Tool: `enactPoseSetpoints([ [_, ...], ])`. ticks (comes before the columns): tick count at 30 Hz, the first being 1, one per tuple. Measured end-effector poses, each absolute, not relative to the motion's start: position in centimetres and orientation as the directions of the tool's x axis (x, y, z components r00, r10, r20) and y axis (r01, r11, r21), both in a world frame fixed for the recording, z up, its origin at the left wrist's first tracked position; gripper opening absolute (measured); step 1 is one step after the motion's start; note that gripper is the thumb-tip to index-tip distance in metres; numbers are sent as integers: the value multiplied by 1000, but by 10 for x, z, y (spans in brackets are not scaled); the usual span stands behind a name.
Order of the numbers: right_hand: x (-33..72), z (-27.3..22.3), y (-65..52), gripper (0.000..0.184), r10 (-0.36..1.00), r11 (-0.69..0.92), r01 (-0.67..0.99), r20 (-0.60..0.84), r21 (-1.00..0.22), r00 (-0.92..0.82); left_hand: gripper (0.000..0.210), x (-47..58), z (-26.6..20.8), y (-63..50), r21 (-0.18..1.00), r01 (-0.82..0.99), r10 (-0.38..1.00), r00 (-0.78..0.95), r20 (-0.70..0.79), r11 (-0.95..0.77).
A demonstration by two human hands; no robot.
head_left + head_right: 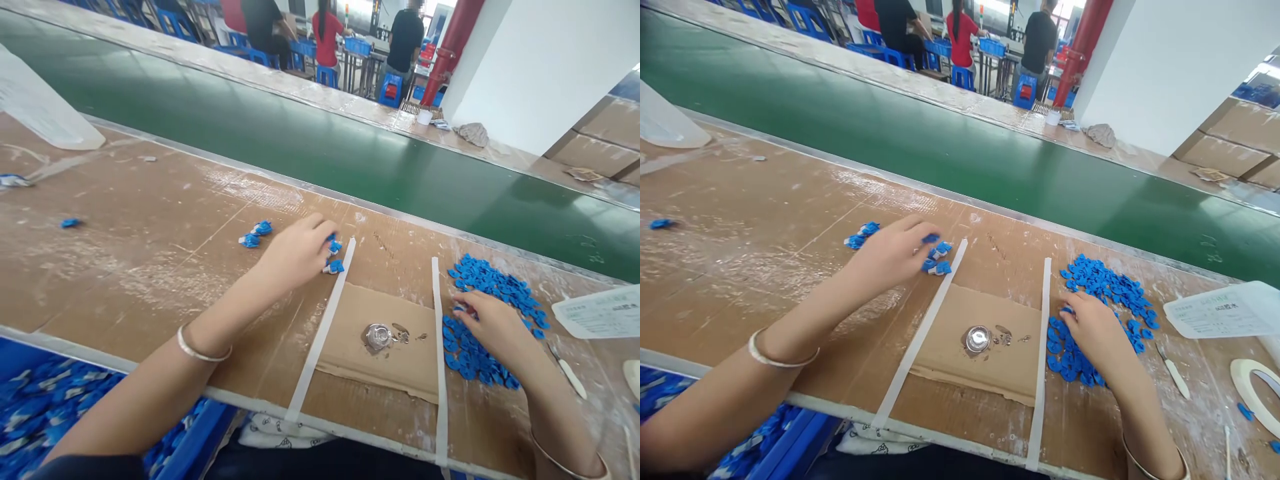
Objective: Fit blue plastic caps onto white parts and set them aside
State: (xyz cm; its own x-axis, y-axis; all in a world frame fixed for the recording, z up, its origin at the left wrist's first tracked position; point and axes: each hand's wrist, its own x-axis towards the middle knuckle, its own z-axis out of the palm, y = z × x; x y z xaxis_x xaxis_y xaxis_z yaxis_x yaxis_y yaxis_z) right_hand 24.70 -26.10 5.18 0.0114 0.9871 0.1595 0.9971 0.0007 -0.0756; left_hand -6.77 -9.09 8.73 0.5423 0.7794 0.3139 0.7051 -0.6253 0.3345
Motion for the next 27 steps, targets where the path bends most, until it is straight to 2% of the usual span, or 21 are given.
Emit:
enactPoseSetpoints([
  [2,255,41,-262,22,997,-25,1000,76,-4,25,31,-78,83,-74,21,877,857,463,228,-480],
  [3,255,37,-262,23,998,-25,1000,65,18,24,32,-82,80,-69,-80,909,891,417,177,-410],
  [4,255,34,-262,24,997,-28,999,69,40,26,31,-85,78,-65,-144,922,915,379,136,-361],
  [6,253,32,-261,26,995,-38,995,92,89,30,28,-85,74,-63,-185,926,928,355,118,-330],
  [8,251,33,-259,27,990,-29,993,141,115,12,26,-79,71,-64,-137,913,898,403,177,-383],
  [10,251,35,-256,29,978,-1,993,209,116,-23,27,-70,67,-66,-23,875,847,475,240,-484],
  [12,251,36,-253,30,962,38,995,266,93,-61,28,-61,62,-68,88,827,818,523,240,-555],
  [14,249,36,-250,30,955,57,995,287,86,-79,25,-54,57,-70,141,807,815,544,199,-573],
  [19,244,37,-252,25,988,-56,991,149,122,38,17,-49,52,-73,195,803,826,537,174,-563],
  [27,238,41,-257,24,990,-126,980,80,157,114,22,-48,52,-77,389,785,874,461,154,-483],
])
